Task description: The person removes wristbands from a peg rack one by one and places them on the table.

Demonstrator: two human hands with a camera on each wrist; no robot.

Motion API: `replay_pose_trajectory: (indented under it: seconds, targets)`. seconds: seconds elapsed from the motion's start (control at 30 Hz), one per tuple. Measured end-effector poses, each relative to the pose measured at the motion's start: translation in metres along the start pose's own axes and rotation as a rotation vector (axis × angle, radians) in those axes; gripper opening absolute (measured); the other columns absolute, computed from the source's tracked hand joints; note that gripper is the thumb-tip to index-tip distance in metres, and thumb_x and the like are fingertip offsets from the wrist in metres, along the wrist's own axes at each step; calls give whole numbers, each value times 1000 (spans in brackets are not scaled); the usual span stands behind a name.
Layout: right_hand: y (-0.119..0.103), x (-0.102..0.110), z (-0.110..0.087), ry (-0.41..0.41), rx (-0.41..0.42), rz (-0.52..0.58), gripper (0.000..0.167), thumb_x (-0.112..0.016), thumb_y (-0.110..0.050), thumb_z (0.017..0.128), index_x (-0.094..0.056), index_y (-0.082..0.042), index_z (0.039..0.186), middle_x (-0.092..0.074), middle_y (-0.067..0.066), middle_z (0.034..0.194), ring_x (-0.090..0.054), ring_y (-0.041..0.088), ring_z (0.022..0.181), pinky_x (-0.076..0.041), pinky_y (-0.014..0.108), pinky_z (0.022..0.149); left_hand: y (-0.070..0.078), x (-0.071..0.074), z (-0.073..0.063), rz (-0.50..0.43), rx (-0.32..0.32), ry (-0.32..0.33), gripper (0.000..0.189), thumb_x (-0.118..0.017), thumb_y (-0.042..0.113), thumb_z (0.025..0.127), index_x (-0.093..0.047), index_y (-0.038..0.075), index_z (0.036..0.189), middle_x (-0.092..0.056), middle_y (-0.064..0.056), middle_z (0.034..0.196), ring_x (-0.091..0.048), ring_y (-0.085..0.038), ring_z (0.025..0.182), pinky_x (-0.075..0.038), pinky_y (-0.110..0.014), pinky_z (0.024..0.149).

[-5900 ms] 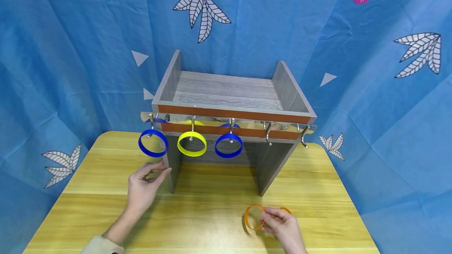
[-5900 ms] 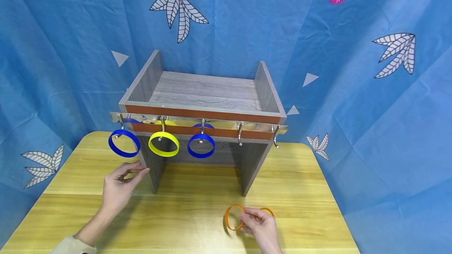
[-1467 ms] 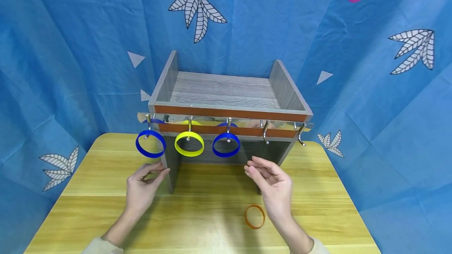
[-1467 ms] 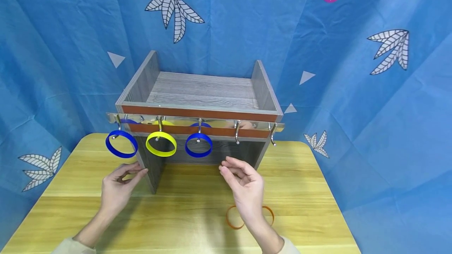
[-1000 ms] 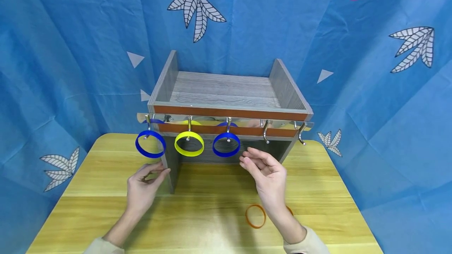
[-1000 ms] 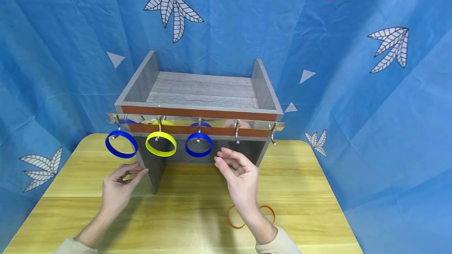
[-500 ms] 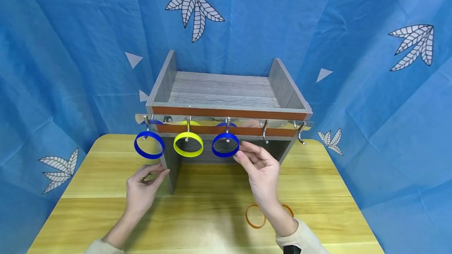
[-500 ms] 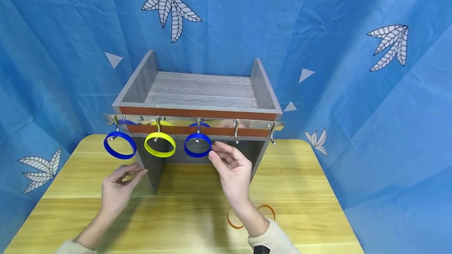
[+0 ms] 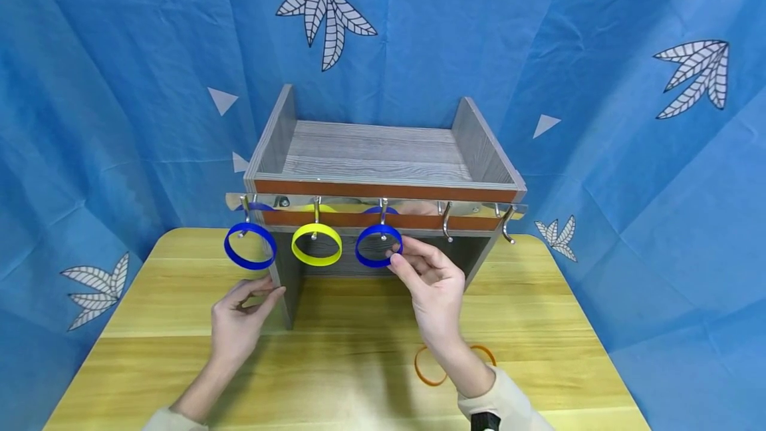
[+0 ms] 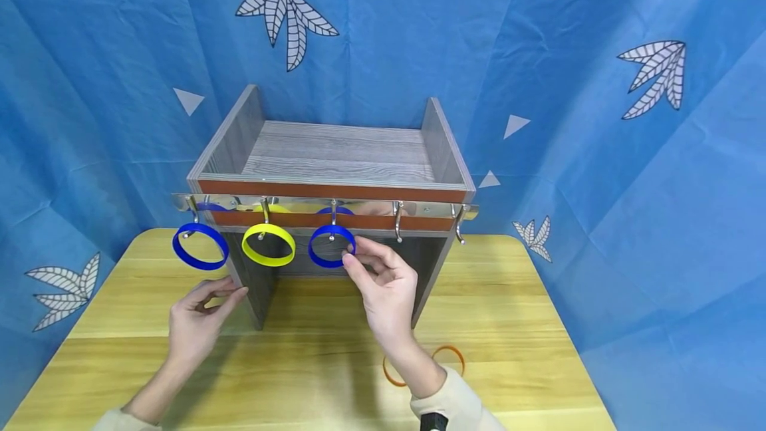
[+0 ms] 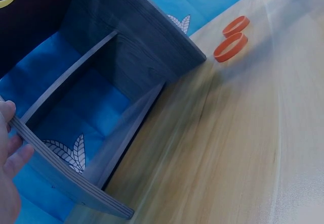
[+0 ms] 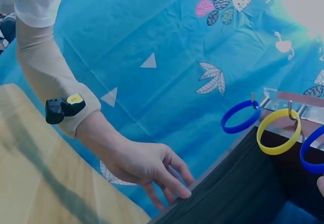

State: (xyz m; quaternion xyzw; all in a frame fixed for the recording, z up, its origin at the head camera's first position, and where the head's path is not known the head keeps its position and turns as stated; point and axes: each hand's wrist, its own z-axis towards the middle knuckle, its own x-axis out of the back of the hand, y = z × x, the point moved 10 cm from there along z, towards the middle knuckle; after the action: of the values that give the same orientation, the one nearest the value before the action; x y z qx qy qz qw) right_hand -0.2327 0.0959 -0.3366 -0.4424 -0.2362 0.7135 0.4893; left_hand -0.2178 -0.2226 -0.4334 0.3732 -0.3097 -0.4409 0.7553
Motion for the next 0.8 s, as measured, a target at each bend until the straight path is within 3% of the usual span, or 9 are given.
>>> replay_pose_trajectory:
  seconds: [0.27,0.8]
  targets:
    - [0,-2,0,22,-6,2,35,-70,17,90,-79,-11,110,-80,-2,94,-78,8,88,-70,24,79,0,0,1,-7,1,-3,23,-83,-14,81,-80,-2,100,-73,19,92,-70,8,85,-64,-12,68]
    - [-3,-4,0,20,-25,23,36,-70,18,89,-80,-12,107,-79,-2,93,-76,8,82,-71,27,77,1,0,-1,-12,-7,-3,23,-83,-14,81,-80,-1,99,-74,15,92,-70,7,85,-64,-12,68]
